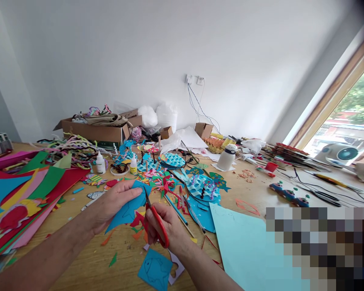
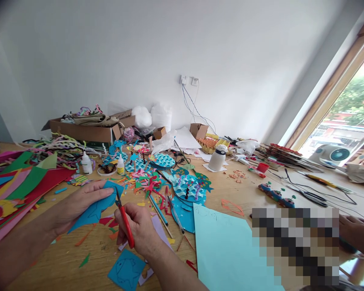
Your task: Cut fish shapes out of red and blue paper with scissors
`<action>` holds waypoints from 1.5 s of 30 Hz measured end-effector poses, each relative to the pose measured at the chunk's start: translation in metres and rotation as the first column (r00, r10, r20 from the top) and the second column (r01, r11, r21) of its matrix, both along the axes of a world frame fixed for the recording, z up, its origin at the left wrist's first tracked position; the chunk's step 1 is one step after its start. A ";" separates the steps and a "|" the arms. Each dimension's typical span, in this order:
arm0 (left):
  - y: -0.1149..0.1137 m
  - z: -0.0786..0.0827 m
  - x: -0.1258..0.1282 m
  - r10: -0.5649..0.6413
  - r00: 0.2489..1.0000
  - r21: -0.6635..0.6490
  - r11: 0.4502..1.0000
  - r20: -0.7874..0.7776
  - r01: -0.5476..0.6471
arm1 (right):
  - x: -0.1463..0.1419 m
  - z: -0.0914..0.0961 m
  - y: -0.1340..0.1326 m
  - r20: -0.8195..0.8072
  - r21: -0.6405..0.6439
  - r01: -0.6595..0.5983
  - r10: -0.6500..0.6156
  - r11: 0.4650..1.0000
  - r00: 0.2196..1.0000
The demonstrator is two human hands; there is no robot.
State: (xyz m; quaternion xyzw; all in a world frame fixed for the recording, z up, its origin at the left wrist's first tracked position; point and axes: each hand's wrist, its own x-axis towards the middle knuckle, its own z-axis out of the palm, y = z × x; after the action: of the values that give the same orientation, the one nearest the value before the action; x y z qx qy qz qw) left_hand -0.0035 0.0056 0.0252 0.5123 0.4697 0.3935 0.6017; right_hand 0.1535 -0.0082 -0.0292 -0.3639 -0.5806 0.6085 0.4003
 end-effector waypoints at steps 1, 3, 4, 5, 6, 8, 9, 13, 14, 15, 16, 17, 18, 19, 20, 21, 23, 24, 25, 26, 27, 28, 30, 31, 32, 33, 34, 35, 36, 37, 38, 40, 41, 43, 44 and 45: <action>0.000 0.001 0.000 0.000 1.000 -0.003 1.000 0.002 0.000 | 0.000 0.000 0.000 0.004 0.007 -0.005 0.005 1.000 1.000; 0.000 0.002 0.000 -0.005 1.000 -0.007 1.000 0.005 0.005 | 0.000 0.001 -0.001 0.003 0.010 -0.009 0.009 1.000 1.000; 0.000 0.003 0.000 -0.007 1.000 -0.009 1.000 0.004 0.007 | -0.001 0.001 -0.001 0.000 0.006 -0.009 0.009 1.000 1.000; 0.000 0.003 0.000 -0.009 1.000 -0.011 1.000 0.005 0.009 | -0.001 0.001 -0.001 -0.002 0.000 -0.008 0.008 1.000 1.000; 0.000 0.003 0.000 -0.012 1.000 -0.012 1.000 0.008 0.012 | -0.001 0.001 -0.001 -0.003 -0.005 -0.005 0.005 1.000 1.000; 0.000 0.003 -0.001 -0.014 1.000 -0.016 1.000 0.018 0.014 | -0.001 0.000 0.000 0.004 -0.008 -0.005 0.005 1.000 1.000; 0.000 0.002 -0.001 -0.017 1.000 -0.018 1.000 0.023 0.018 | -0.001 0.000 0.000 0.009 -0.005 -0.006 0.006 1.000 1.000; 0.001 -0.002 -0.001 -0.032 0.998 -0.020 0.999 0.050 0.033 | -0.001 0.000 0.000 0.011 0.007 -0.003 0.003 1.000 1.000; 0.001 -0.002 -0.001 -0.033 0.998 -0.021 0.999 0.055 0.034 | -0.001 0.000 0.000 0.009 0.010 -0.002 0.002 1.000 1.000; 0.001 -0.003 -0.001 -0.033 0.998 -0.023 0.999 0.060 0.034 | -0.001 0.000 0.000 0.007 0.012 -0.002 0.002 1.000 1.000; 0.001 -0.003 -0.001 -0.030 0.998 -0.024 0.999 0.062 0.031 | -0.001 0.000 -0.001 0.003 0.012 -0.002 0.002 1.000 1.000; 0.001 -0.004 -0.001 -0.027 0.998 -0.028 0.999 0.061 0.029 | -0.001 0.000 -0.001 -0.001 0.013 -0.002 0.002 1.000 1.000; 0.001 -0.004 -0.001 -0.026 0.998 -0.031 0.999 0.058 0.028 | -0.001 0.001 -0.001 -0.002 0.014 -0.001 0.001 1.000 1.000; 0.001 -0.004 -0.002 -0.022 0.998 -0.032 0.999 0.055 0.024 | -0.001 0.001 -0.002 -0.002 0.015 0.003 -0.003 1.000 1.000; 0.001 -0.004 -0.002 -0.017 0.999 -0.033 0.999 0.051 0.019 | -0.001 0.001 -0.002 -0.002 0.014 0.008 -0.008 1.000 1.000; 0.001 -0.004 -0.002 -0.013 0.999 -0.034 0.999 0.049 0.014 | -0.002 0.001 -0.002 0.000 0.012 0.011 -0.011 1.000 1.000; 0.001 -0.003 -0.002 -0.012 0.999 -0.029 0.999 0.053 0.014 | -0.002 0.000 -0.002 0.000 0.004 0.020 -0.020 1.000 1.000; 0.001 -0.003 -0.002 -0.019 0.998 -0.025 0.999 0.057 0.021 | -0.003 0.000 -0.002 -0.001 0.001 0.025 -0.025 1.000 1.000; 0.001 -0.003 -0.001 -0.031 0.998 -0.024 0.999 0.060 0.033 | -0.003 0.000 -0.002 0.000 0.000 0.028 -0.028 1.000 1.000; 0.001 -0.003 -0.001 -0.046 0.997 -0.023 0.999 0.063 0.048 | -0.003 0.001 -0.002 0.002 0.000 0.030 -0.030 1.000 1.000; 0.001 -0.002 0.000 -0.059 0.996 -0.022 0.998 0.066 0.061 | -0.003 0.001 -0.002 0.003 -0.001 0.030 -0.030 1.000 1.000; 0.001 -0.002 0.000 -0.070 0.995 -0.020 0.997 0.069 0.071 | -0.003 0.002 -0.002 0.003 -0.003 0.031 -0.031 1.000 1.000; 0.001 -0.002 0.000 -0.080 0.994 -0.019 0.996 0.072 0.082 | -0.003 0.003 -0.003 0.000 -0.007 0.027 -0.027 1.000 1.000; 0.001 -0.002 0.000 -0.082 0.994 -0.018 0.996 0.073 0.084 | -0.003 0.003 -0.003 -0.003 -0.007 0.025 -0.025 1.000 1.000; 0.001 -0.002 0.000 -0.081 0.994 -0.018 0.996 0.073 0.082 | -0.002 0.004 -0.004 -0.005 -0.006 0.025 -0.025 1.000 1.000; 0.001 -0.002 -0.001 -0.077 0.995 -0.019 0.997 0.070 0.079 | -0.002 0.004 -0.004 -0.005 -0.005 0.024 -0.024 1.000 1.000; 0.001 -0.002 -0.001 -0.072 0.995 -0.021 0.997 0.066 0.074 | -0.003 0.003 -0.004 -0.004 -0.002 0.024 -0.024 1.000 1.000; 0.001 -0.002 -0.002 -0.067 0.996 -0.021 0.997 0.061 0.069 | -0.003 0.003 -0.004 -0.002 0.000 0.026 -0.026 1.000 1.000; 0.001 -0.002 -0.002 -0.067 0.996 -0.020 0.997 0.056 0.068 | -0.003 0.002 -0.004 0.001 0.002 0.027 -0.027 1.000 1.000; 0.000 -0.001 -0.002 -0.073 0.996 -0.017 0.997 0.051 0.073 | -0.003 0.002 -0.004 0.002 0.002 0.027 -0.027 1.000 1.000; 0.000 -0.001 -0.002 -0.082 0.995 -0.013 0.996 0.049 0.083 | -0.003 0.002 -0.003 0.002 0.002 0.025 -0.025 1.000 1.000; -0.001 0.000 -0.002 -0.106 0.993 -0.008 0.994 0.053 0.106 | -0.003 0.002 -0.004 -0.003 0.000 0.021 -0.021 1.000 1.000; -0.001 0.000 -0.002 -0.117 0.991 -0.009 0.993 0.058 0.118 | -0.003 0.002 -0.004 -0.005 0.000 0.019 -0.019 1.000 1.000; -0.001 0.000 -0.001 -0.142 0.988 -0.006 0.990 0.060 0.142 | -0.002 0.003 -0.004 -0.011 0.008 0.011 -0.011 1.000 1.000; 0.000 0.000 -0.001 -0.152 0.987 0.001 0.988 0.051 0.152 | -0.002 0.003 -0.004 -0.016 0.011 0.004 -0.003 1.000 1.000; 0.001 -0.001 -0.002 -0.159 0.987 0.007 0.987 0.038 0.159 | -0.001 0.004 -0.004 -0.023 0.011 -0.005 0.006 1.000 1.000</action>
State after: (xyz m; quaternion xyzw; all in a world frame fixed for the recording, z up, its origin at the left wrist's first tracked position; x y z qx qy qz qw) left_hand -0.0050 0.0063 0.0245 0.5419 0.4150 0.3551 0.6388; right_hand 0.1523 -0.0125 -0.0255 -0.3532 -0.5803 0.6105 0.4072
